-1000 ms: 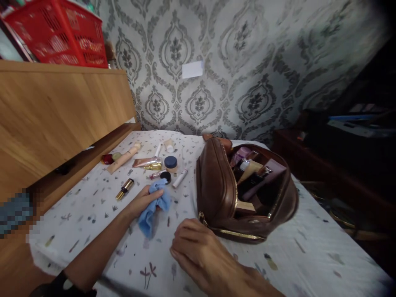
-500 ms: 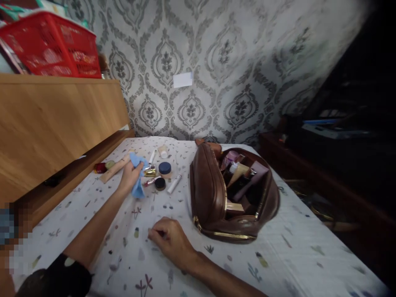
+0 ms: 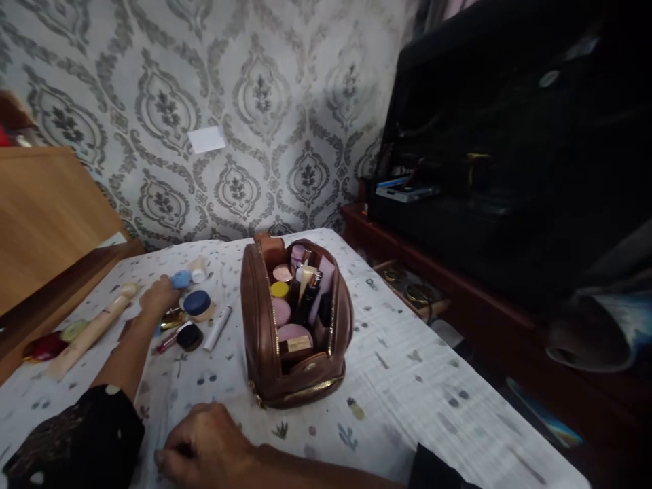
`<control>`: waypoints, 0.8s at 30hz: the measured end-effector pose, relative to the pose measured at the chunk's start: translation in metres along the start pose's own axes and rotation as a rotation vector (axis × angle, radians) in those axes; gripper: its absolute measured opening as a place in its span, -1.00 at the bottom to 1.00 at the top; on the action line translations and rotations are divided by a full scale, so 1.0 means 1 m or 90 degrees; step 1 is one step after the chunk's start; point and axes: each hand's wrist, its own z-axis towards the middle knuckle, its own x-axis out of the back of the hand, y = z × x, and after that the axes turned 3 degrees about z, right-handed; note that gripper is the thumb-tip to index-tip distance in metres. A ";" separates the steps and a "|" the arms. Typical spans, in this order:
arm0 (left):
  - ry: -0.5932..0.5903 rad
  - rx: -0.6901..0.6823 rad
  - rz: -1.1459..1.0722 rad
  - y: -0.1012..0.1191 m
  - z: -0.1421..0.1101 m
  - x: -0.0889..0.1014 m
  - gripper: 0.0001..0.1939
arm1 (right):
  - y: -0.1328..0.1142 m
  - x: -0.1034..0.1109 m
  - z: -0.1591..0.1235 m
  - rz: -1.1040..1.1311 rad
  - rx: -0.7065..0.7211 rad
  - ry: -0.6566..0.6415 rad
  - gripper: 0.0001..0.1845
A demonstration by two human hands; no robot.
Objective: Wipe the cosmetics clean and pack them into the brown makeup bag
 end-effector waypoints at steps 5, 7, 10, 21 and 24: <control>0.020 0.026 -0.008 -0.003 0.000 0.010 -0.79 | -0.005 0.007 0.000 0.024 -0.043 -0.023 -0.86; 0.049 0.009 -0.048 -0.005 -0.006 0.016 -0.86 | -0.009 0.012 -0.002 0.064 -0.053 -0.012 -0.88; 0.090 -0.028 -0.146 -0.010 -0.023 0.022 -0.86 | -0.013 0.017 -0.005 0.127 -0.068 0.016 -0.84; 0.016 -0.172 -0.383 -0.063 -0.189 0.007 -0.54 | -0.009 0.017 -0.001 0.481 -0.180 0.238 -0.60; 0.008 -0.217 -0.389 -0.069 -0.213 -0.001 -0.61 | -0.007 0.016 -0.001 0.502 -0.171 0.256 -0.76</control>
